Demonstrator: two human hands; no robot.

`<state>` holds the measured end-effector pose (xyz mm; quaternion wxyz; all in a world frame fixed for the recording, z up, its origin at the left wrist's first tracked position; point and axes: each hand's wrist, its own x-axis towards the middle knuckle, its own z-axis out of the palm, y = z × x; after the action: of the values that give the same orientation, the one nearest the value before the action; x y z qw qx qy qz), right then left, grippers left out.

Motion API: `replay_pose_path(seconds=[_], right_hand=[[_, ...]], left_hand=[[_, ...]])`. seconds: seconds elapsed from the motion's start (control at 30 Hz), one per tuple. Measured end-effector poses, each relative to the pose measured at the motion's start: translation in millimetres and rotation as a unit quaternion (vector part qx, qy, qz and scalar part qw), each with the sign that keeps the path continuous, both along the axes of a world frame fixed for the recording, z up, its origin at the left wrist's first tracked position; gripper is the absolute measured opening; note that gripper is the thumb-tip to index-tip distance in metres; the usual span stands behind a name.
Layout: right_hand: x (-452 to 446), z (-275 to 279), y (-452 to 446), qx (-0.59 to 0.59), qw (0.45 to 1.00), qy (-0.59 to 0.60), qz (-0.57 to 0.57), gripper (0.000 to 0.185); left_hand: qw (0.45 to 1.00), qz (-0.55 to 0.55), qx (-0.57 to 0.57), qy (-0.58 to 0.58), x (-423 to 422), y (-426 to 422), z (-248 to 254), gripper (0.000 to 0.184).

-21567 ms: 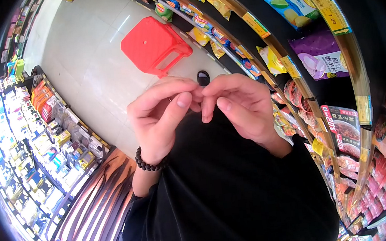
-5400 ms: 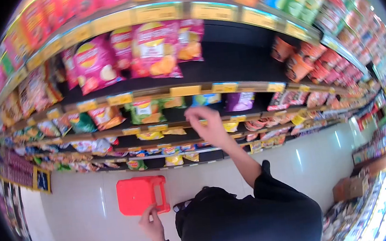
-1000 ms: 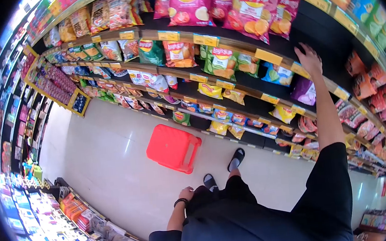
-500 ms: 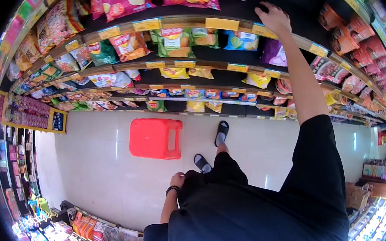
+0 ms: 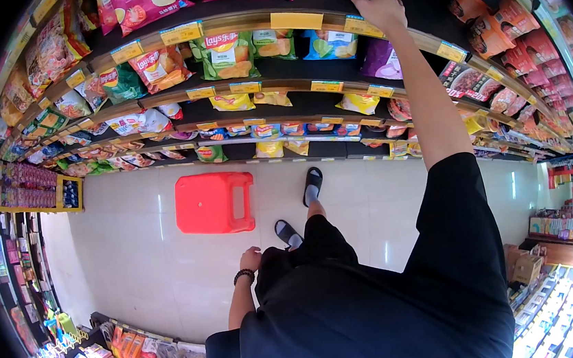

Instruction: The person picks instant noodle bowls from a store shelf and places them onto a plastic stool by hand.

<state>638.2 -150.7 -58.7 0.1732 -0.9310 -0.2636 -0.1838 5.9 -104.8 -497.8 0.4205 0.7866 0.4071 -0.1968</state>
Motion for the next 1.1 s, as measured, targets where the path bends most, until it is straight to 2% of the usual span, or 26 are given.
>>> replay_pose_path(seconds=[0.27, 0.37, 0.53, 0.67, 0.7, 0.77, 0.8, 0.87, 0.93, 1.03, 1.1], right_hand=[[-0.7, 0.6, 1.7, -0.001, 1.000, 0.018, -0.008, 0.054], [-0.8, -0.3, 0.0, 0.004, 1.000, 0.006, -0.007, 0.054], [3.9, -7.2, -0.7, -0.004, 0.999, -0.033, -0.006, 0.055], [-50.5, 43.9, -4.0, -0.008, 0.995, 0.096, -0.006, 0.051], [-3.5, -1.3, -0.1, 0.014, 0.999, 0.042, -0.006, 0.055], [1.4, -6.5, 0.4, -0.011, 1.000, -0.018, -0.014, 0.056], [-5.1, 1.0, -1.1, 0.007, 1.000, 0.020, 0.003, 0.055], [-1.5, -3.5, -1.5, 0.020, 1.000, 0.000, 0.009, 0.054], [-3.5, -1.9, -0.2, 0.032, 0.999, 0.002, 0.019, 0.053], [-11.8, 2.0, 0.2, 0.029, 0.999, 0.018, 0.012, 0.051], [-6.9, 0.8, 0.7, 0.041, 0.999, -0.001, 0.015, 0.050]], left_hand=[[0.996, 0.054, -0.038, 0.057, -28.8, -9.4, -9.9, 0.026], [1.000, 0.013, -0.001, 0.020, -28.0, -8.2, -6.1, 0.026], [1.000, 0.007, 0.008, 0.020, -21.0, -1.1, -4.6, 0.026], [1.000, -0.001, 0.002, -0.003, -4.0, 6.4, -2.4, 0.026], [1.000, 0.012, -0.023, -0.013, -4.0, 8.0, -8.7, 0.027], [0.999, -0.008, -0.023, -0.033, -3.7, 10.6, -21.5, 0.026], [0.999, -0.017, -0.022, -0.028, -4.1, 11.4, -27.7, 0.026], [0.999, -0.027, -0.028, -0.022, -1.4, 10.4, -27.1, 0.026], [0.997, -0.033, -0.009, -0.066, -6.8, 8.4, -41.9, 0.027], [0.999, -0.027, -0.021, -0.040, -5.6, 5.7, -36.1, 0.027], [0.998, 0.007, -0.069, -0.010, 9.1, -0.8, 0.0, 0.027]])
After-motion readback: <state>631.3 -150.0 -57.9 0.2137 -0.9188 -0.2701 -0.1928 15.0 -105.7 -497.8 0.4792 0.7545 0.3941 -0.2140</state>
